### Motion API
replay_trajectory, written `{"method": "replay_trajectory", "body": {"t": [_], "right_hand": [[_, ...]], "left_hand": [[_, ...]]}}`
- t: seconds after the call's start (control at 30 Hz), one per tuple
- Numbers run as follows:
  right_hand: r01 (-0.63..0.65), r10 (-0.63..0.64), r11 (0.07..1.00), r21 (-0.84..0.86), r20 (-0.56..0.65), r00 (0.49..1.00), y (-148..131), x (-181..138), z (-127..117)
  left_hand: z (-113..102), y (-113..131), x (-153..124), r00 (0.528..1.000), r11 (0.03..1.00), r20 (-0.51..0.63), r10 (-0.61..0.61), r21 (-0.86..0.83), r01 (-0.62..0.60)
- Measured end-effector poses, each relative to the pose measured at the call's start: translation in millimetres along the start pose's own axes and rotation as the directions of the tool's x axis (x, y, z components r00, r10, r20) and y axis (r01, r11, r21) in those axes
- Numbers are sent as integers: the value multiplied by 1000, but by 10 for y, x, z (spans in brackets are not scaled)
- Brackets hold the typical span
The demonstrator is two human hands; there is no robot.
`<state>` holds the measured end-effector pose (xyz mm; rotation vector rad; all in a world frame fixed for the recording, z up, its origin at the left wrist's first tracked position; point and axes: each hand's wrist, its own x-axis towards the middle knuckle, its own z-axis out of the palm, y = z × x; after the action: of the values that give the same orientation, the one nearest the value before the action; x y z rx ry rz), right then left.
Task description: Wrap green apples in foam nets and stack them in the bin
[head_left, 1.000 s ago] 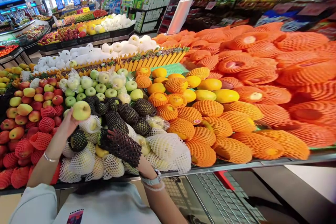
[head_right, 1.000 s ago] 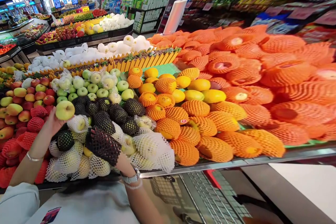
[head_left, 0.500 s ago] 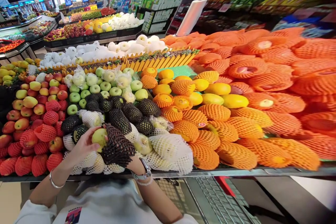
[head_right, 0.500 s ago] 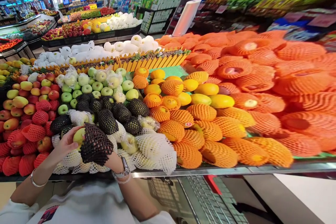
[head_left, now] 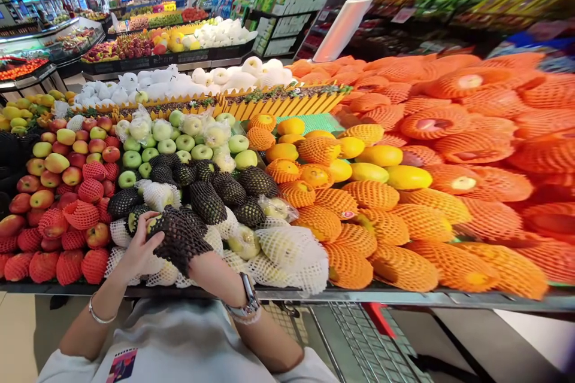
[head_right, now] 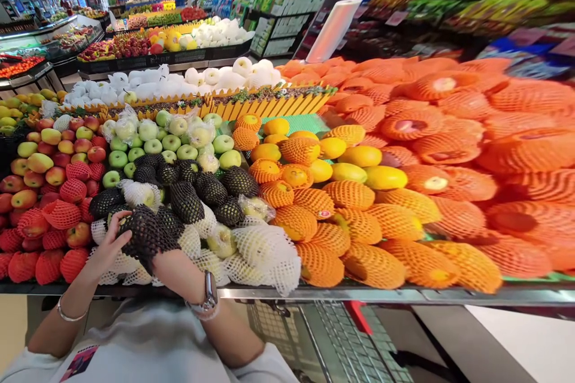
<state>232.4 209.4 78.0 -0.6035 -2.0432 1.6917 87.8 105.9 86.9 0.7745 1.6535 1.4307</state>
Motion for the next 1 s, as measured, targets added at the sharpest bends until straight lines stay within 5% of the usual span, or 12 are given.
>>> {"method": "replay_trajectory", "body": {"t": [0.1, 0.17, 0.33, 0.5, 0.67, 0.77, 0.9, 1.0], "right_hand": [[235, -174, 943, -235, 253, 952, -155, -154, -60], [412, -316, 842, -347, 300, 900, -216, -221, -98], [426, -503, 794, -433, -75, 861, -77, -132, -114], [374, -422, 845, -382, -48, 905, 171, 32, -106], [394, -398, 916, -80, -41, 917, 270, 83, -80], [413, -408, 910, 27, -104, 907, 338, 88, -40], [486, -343, 854, 187, -499, 796, 430, 38, 38], [535, -381, 840, 90, -605, 699, 441, -24, 100]], "left_hand": [[-104, -14, 29, 990, 999, -141, 4, -42, -10], [-156, -35, 39, 980, 995, -198, -11, -100, -9], [-155, -114, 14, 968, 995, -233, -89, -54, 78], [-11, -153, -117, 931, 980, -346, -114, 115, 163], [96, -39, -261, 946, 939, -275, 169, 337, -70], [88, 7, -270, 922, 927, -306, 236, 355, -120], [72, -81, -222, 832, 931, -486, 267, 353, -93], [120, -176, -165, 843, 952, -489, 221, 294, -79]]}}
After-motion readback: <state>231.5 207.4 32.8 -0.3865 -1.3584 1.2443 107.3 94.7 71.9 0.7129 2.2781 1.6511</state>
